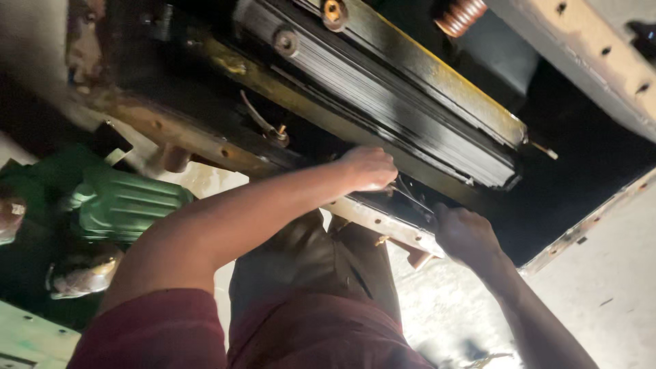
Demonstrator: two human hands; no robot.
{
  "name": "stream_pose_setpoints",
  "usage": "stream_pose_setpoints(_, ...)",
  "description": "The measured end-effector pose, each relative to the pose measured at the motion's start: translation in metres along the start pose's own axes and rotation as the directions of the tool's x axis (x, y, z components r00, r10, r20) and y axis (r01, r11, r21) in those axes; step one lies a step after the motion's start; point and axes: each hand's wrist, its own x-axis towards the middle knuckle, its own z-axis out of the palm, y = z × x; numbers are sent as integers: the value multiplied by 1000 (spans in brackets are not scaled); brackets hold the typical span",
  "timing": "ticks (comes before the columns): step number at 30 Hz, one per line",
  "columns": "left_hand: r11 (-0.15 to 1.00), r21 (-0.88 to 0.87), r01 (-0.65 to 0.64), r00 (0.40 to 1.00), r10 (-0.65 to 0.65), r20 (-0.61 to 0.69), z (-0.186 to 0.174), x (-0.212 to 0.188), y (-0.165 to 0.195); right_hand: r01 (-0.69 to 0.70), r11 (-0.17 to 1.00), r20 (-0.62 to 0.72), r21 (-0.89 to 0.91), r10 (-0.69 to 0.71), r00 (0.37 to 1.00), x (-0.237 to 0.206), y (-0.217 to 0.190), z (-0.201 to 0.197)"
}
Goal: The person works on an open metal tank of an electrical component, using a wrench to tighten bolts on the internal assembly. They hold parts steady by hand while turning fasteners, repositioning the wrench on different bolts around the tank interior.
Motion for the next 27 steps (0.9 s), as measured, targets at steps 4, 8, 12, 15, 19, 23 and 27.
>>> stream_pose_setpoints(4,993,0,-122,976,120,-181,6,-10,-1,-140,972,-11,189,145,989,-39,-9,-13)
stream_pose_setpoints(8,995,95,-7,1000,9,-25,0,-14,5,-220,851,-192,478,345,919,-65,-2,11)
stream_pose_setpoints(12,995,101,27,996,-19,-87,-16,-11,22,-32,762,-501,647,457,735,-67,9,53)
stream_pose_setpoints(15,967,151,203,966,-223,130,-28,-3,35,45,733,-627,678,546,556,-60,14,80)
stream_pose_setpoints(19,945,205,253,920,-301,251,-39,2,39,74,828,-758,555,467,456,-53,12,93)
stream_pose_setpoints(23,953,199,226,944,-265,196,-35,-2,35,8,778,-691,628,553,465,-54,11,83)
stream_pose_setpoints(27,954,205,221,972,-233,38,-29,-3,32,77,843,-783,532,455,423,-53,16,66)
